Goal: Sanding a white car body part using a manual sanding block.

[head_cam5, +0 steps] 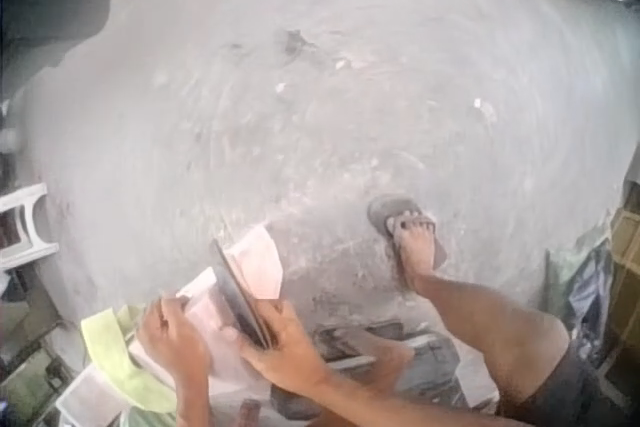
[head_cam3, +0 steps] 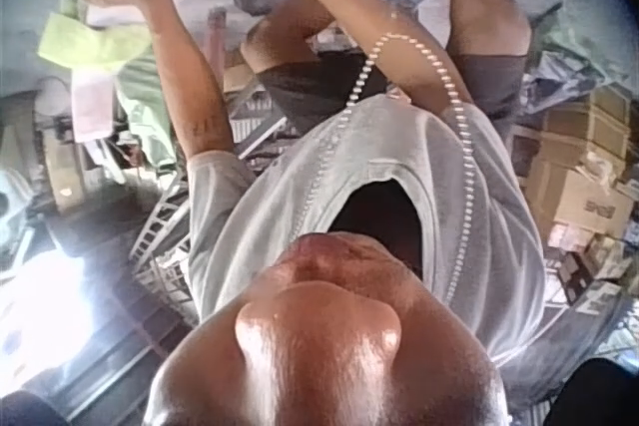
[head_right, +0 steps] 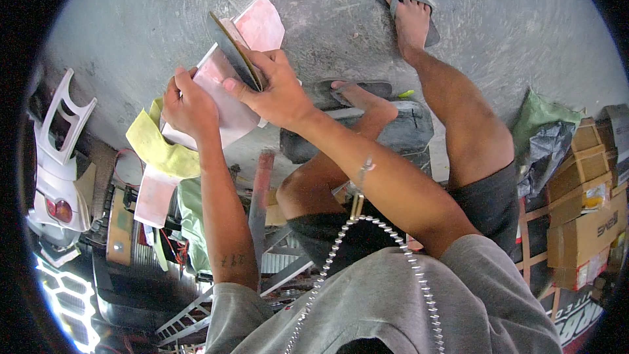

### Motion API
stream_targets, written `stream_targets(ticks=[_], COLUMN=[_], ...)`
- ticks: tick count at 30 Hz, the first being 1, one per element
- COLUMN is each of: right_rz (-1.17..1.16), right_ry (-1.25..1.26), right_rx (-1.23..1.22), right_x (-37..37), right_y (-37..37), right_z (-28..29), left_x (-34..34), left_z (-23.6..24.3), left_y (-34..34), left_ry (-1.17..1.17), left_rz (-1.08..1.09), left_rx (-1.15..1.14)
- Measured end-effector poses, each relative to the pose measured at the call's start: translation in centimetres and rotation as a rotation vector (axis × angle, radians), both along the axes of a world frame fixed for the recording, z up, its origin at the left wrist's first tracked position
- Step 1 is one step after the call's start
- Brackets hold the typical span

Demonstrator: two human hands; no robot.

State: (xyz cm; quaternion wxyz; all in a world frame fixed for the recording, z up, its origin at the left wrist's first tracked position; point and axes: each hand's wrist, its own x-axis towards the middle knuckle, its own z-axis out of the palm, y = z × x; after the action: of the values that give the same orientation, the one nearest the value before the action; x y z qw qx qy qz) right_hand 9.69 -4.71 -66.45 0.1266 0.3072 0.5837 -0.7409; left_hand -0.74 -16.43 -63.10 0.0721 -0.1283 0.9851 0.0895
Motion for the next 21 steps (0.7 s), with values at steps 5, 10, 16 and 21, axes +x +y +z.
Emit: stream_targets(ticks=[5, 10, 16, 21], right_rz=[-0.063, 0.006, 0.077, 0.216], right_ry=[-0.185, -0.017, 0.372, -0.178], right_rx=[-0.113, 0.115, 0.152, 0.181], right_x=[-1.3, 0.1, -0.2, -0.5], right_y=[-0.4, 0.0, 2.3, 1.7], right_z=[-0.4, 0.6, -3.1, -10.4], left_x=[0.1, 0.1, 0.3, 1.3], left_z=[-0.3, -0.1, -0.8, -0.2], left_y=[-0.1, -0.2, -0.9, -1.7], left_ry=[0.006, 0.028, 0.159, 0.145], left_rz=[0.016, 0.02, -0.076, -0.204], left_rx=[0.069, 0.06, 0.237, 0.464])
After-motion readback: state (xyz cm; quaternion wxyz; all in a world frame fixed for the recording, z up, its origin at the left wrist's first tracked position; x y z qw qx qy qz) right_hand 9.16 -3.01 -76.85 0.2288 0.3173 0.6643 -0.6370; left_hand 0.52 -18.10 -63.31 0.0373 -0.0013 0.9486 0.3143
